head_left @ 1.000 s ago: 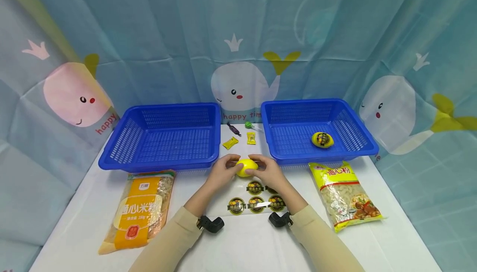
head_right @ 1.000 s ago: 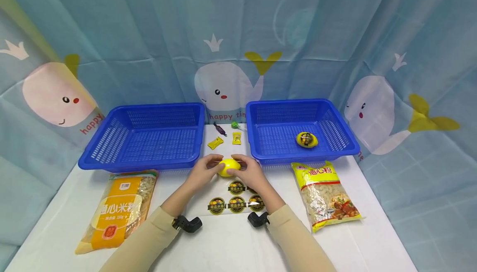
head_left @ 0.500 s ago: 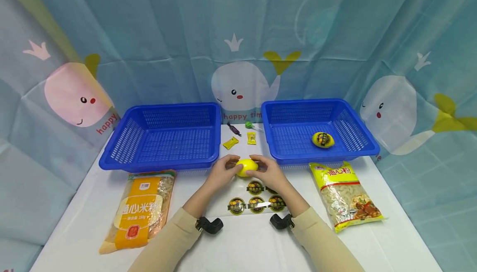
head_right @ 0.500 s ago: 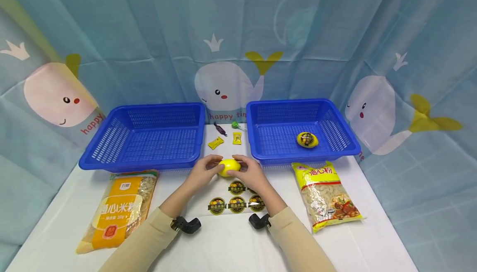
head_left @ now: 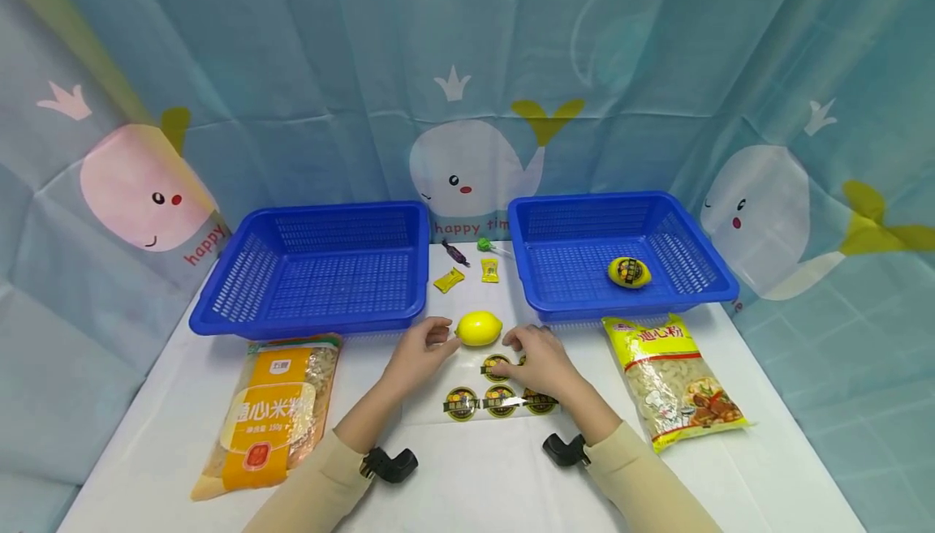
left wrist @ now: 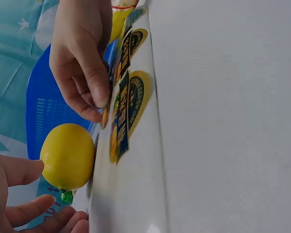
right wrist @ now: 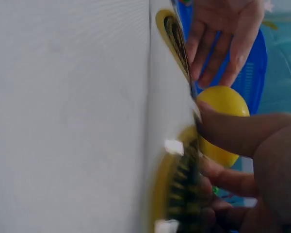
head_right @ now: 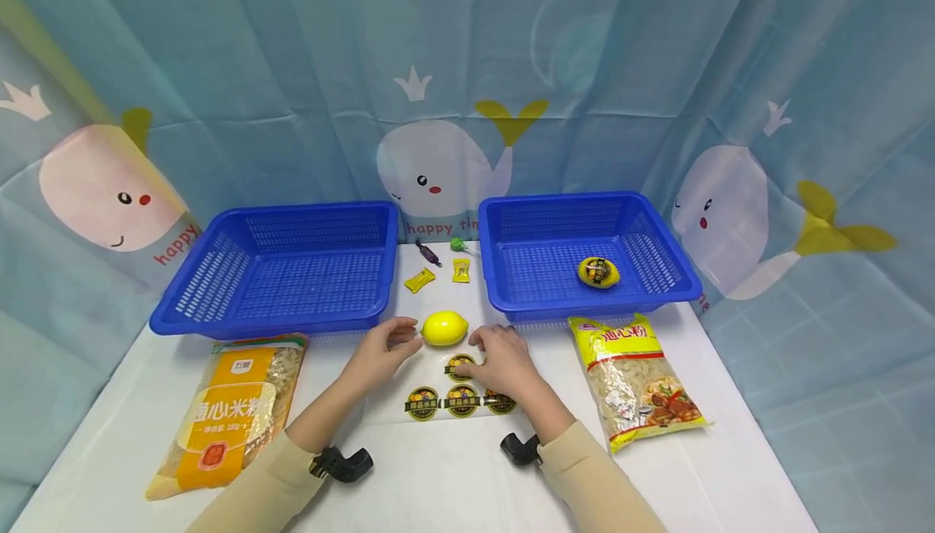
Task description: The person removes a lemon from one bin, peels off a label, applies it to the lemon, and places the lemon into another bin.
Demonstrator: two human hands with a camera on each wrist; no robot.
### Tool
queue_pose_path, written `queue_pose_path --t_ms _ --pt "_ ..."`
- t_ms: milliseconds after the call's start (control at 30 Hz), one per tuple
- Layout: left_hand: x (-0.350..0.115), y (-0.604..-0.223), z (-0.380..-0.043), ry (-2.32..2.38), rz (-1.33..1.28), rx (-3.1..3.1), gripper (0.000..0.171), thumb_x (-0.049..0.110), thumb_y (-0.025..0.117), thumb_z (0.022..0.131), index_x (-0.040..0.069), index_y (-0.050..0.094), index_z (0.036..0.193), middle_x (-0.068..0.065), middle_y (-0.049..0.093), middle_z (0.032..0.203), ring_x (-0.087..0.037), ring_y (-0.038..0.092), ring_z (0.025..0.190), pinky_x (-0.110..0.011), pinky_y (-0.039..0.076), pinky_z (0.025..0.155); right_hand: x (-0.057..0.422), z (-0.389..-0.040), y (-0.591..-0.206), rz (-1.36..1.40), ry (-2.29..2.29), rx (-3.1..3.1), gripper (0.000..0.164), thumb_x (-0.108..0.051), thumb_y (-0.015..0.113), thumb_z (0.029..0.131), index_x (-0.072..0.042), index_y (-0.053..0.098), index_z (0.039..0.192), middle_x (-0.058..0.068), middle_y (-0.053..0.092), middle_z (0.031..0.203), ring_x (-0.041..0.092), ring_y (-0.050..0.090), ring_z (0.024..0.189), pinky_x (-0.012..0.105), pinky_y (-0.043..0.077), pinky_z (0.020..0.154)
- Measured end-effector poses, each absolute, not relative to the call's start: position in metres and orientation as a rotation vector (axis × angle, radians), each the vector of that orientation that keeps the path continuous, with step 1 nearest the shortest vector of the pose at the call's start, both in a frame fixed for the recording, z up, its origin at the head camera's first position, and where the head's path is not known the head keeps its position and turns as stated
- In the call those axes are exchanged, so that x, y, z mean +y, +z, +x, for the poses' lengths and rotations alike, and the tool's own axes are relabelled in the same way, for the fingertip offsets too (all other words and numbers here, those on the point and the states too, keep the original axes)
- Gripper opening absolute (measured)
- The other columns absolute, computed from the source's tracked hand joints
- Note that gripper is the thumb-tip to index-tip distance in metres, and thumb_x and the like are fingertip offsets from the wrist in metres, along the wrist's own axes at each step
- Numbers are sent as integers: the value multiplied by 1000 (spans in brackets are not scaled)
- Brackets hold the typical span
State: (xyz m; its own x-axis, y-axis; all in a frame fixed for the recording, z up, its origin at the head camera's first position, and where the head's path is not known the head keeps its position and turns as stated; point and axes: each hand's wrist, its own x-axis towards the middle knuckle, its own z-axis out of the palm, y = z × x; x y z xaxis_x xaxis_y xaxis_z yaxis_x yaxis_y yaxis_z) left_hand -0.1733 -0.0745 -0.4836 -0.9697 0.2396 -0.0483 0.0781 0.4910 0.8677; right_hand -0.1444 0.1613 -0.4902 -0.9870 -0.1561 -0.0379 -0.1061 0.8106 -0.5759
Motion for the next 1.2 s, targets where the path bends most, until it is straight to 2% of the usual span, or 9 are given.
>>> queue_pose_path --t_ms 200,467,533,633,733,767,967,1133,1200 --pt "-82 -478 -161 1391 347 2655 30 18 71 93 5 69 120 -11 71 117 -28 66 109 -44 55 98 160 -142 -485 -317 -848 2851 37 -39 90 73 -20 62 85 -6 56 86 16 49 89 39 41 87" --pt "-91 -474 -149 1293 604 2769 25 21 78 87 15 74 112 0 72 112 -25 64 109 -44 53 98 170 -144 -472 -341 -1115 2500 33 -23 87 79 -12 64 99 -1 61 86 16 54 80 33 47 76" --pt "-93 -472 -145 1263 717 2754 22 21 80 86 16 75 107 2 70 104 -24 63 104 -45 51 99 175 -145 -473 -399 -1150 2414 28 -22 85 81 -10 65 98 -3 60 82 13 52 77 30 45 74" --pt "-96 -469 -140 1192 884 2692 19 23 82 85 17 76 102 2 66 94 -23 58 96 -45 49 93 181 -148 -475 -445 -1229 2281 24 -21 82 85 -9 64 96 -6 54 70 10 46 65 25 42 64" --pt "-96 -464 -136 1122 1002 2642 24 27 84 83 16 76 103 0 65 95 -22 53 94 -45 41 93 186 -150 -478 -434 -1316 2170 25 -21 79 88 -9 61 101 -5 51 62 7 39 54 22 36 54" --pt "-96 -464 -135 1091 1034 2648 26 29 84 82 16 75 103 1 65 96 -19 52 95 -43 39 88 187 -151 -478 -424 -1343 2139 26 -21 78 89 -8 61 102 -4 52 60 6 39 52 21 36 52" --pt "-92 -462 -132 952 1085 2730 26 30 89 77 23 71 94 7 60 95 -10 45 96 -38 31 85 190 -154 -478 -399 -1442 2051 27 -22 77 90 -7 61 106 -1 67 69 7 54 57 20 45 55" --pt "-92 -462 -132 953 1091 2733 20 26 86 80 27 66 78 10 59 87 -10 46 91 -38 30 85 190 -156 -478 -414 -1412 2074 27 -23 78 90 -8 62 105 -4 57 61 6 46 53 20 40 53" --pt "-93 -461 -133 1012 1089 2675 21 25 85 82 27 65 77 13 61 84 -11 50 88 -38 36 85 190 -157 -477 -423 -1378 2101 28 -24 79 89 -8 62 105 -5 50 58 7 41 51 21 38 52"
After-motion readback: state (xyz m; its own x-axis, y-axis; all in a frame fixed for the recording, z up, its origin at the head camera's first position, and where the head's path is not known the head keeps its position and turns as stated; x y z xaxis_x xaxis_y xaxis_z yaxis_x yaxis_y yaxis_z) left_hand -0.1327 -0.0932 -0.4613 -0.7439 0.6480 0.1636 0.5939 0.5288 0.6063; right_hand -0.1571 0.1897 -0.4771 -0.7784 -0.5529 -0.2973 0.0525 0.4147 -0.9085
